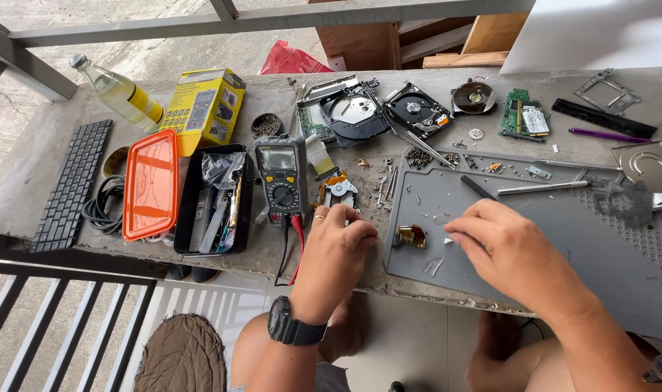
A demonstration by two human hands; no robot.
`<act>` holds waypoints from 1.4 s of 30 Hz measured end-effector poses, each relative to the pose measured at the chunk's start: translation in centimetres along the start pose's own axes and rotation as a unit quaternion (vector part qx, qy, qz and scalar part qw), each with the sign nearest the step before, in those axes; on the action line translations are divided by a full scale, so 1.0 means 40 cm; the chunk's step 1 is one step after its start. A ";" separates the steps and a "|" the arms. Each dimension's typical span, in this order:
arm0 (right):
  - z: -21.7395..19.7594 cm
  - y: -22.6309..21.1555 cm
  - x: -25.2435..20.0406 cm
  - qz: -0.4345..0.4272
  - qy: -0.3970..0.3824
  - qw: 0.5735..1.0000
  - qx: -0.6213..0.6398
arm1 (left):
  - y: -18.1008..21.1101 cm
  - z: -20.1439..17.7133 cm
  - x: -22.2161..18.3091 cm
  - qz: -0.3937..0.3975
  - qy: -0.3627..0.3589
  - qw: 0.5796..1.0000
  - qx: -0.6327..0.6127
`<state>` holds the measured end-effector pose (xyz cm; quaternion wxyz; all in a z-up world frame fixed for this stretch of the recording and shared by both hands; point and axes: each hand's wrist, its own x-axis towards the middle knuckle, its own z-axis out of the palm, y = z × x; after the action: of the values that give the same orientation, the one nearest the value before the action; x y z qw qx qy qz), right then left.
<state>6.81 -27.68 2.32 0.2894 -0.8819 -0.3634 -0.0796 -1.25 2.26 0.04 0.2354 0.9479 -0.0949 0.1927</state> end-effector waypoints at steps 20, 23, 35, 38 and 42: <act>-0.052 -0.019 0.014 -0.031 0.159 0.985 0.063 | 0.072 -0.020 0.047 -0.189 0.021 0.857 -0.479; -0.050 -0.030 0.017 -0.034 0.164 0.983 0.071 | 0.078 -0.011 0.058 -0.254 0.037 0.623 -0.738; -0.040 -0.035 0.016 -0.037 0.151 0.986 0.067 | 0.081 0.003 0.075 -0.254 -0.057 0.376 -0.889; -0.040 -0.036 0.017 -0.037 0.153 0.985 0.064 | 0.081 0.000 0.076 -0.253 -0.061 0.369 -0.892; -0.042 -0.037 0.017 -0.043 0.150 0.985 0.067 | 0.075 0.007 0.074 -0.241 -0.062 0.376 -0.892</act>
<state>6.40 -27.39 4.62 0.3954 -0.8223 -0.3578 -0.1987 0.72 -0.76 2.28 0.9750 0.1814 0.0061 -0.1280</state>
